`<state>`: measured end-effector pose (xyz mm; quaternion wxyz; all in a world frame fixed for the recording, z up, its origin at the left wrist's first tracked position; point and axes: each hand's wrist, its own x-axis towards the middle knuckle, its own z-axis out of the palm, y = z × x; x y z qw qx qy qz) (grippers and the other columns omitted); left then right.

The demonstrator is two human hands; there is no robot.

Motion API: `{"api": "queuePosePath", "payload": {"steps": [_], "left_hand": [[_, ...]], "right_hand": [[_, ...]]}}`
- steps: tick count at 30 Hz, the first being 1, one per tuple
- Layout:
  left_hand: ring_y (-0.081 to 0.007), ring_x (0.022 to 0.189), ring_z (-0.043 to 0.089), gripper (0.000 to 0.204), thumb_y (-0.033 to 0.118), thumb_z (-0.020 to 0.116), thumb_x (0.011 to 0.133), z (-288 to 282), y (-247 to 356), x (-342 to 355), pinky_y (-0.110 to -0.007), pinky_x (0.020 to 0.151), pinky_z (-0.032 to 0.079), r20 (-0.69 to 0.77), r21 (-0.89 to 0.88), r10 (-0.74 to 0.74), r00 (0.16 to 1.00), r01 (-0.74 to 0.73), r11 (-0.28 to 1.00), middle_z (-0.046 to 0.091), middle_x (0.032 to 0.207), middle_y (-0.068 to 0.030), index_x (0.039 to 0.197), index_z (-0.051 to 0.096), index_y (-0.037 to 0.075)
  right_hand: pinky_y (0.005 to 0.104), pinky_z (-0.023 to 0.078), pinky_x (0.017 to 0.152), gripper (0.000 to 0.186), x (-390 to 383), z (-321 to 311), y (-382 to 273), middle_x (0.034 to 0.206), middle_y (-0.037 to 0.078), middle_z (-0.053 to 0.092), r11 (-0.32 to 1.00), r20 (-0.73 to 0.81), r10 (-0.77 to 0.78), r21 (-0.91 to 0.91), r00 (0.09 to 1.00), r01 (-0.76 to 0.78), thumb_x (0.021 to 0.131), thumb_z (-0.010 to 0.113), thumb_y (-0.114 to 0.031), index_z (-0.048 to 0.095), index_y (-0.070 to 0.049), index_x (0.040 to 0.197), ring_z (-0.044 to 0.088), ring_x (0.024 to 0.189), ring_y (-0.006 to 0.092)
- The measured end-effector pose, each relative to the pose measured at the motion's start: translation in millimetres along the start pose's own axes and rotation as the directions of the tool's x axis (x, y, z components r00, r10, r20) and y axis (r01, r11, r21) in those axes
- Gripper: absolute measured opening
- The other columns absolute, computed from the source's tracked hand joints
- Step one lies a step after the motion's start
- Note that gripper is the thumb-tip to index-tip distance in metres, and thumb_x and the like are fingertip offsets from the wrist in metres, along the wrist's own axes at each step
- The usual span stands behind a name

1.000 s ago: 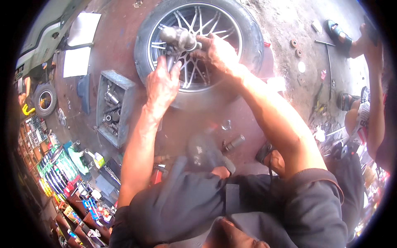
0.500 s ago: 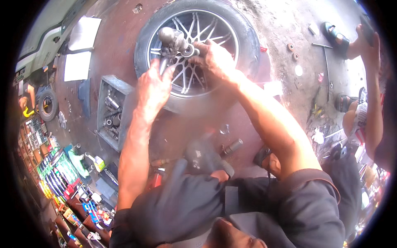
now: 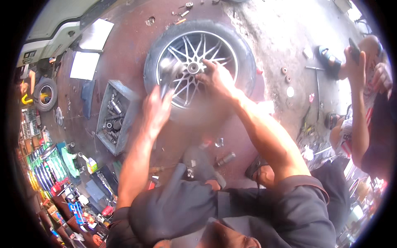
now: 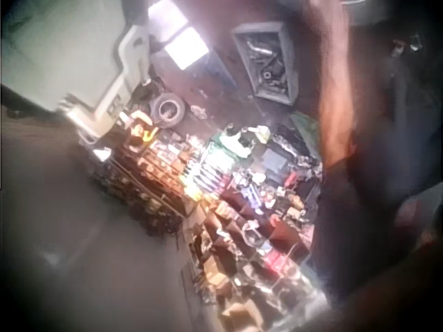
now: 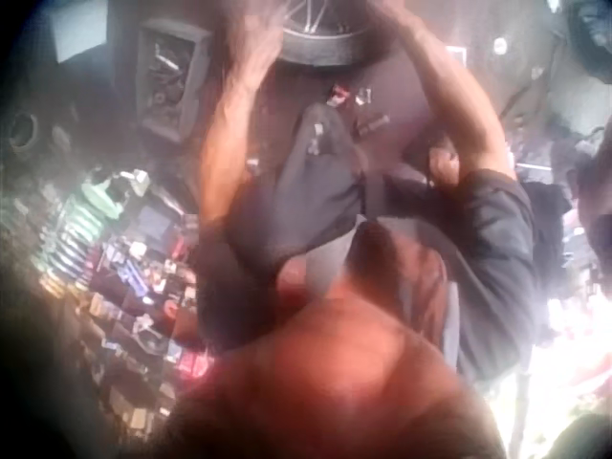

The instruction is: The person places components into the center of a motorcycle wheel hub, hammers a metal sleeve into place, and then uses a long metal rod to further secure or position internal parts before hammering the sleeve again.

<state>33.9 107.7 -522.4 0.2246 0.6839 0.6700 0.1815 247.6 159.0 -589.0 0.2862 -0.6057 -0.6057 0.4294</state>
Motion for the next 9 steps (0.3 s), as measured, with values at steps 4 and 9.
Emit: {"api": "queuePosePath", "payload": {"steps": [4, 9], "left_hand": [[-0.0401, 0.082, 0.065, 0.029, 0.024, 0.067, 0.09, -1.0, -41.4, -111.6, -0.044, 0.072, 0.051, -0.388, -0.056, -0.154, 0.909, 0.143, 0.988, 0.066, 0.09, -0.0224, 0.107, 0.064, 0.0], [-0.0356, 0.078, 0.067, 0.037, 0.035, 0.069, 0.087, 31.9, -122.0, -184.3, -0.045, 0.07, 0.053, -0.451, 0.272, -0.212, 0.867, 0.359, 0.893, 0.071, 0.096, -0.0171, 0.106, 0.067, 0.003]], "right_hand": [[0.0427, 0.049, 0.088, 0.049, -58.8, -16.5, -6.3, 0.11, 0.015, 0.061, 0.745, 0.21, -0.5, -0.39, 0.84, 0.541, 0.077, 0.07, -0.02, 0.057, -0.006, 0.123, 0.06, 0.102, 0.0332], [0.0471, 0.037, 0.109, 0.053, -79.1, 26.4, 42.6, 0.136, 0.022, 0.048, 0.472, 0.44, -0.542, -0.545, 0.716, 0.693, 0.086, 0.058, -0.024, 0.048, -0.011, 0.136, 0.049, 0.126, 0.037]]}}
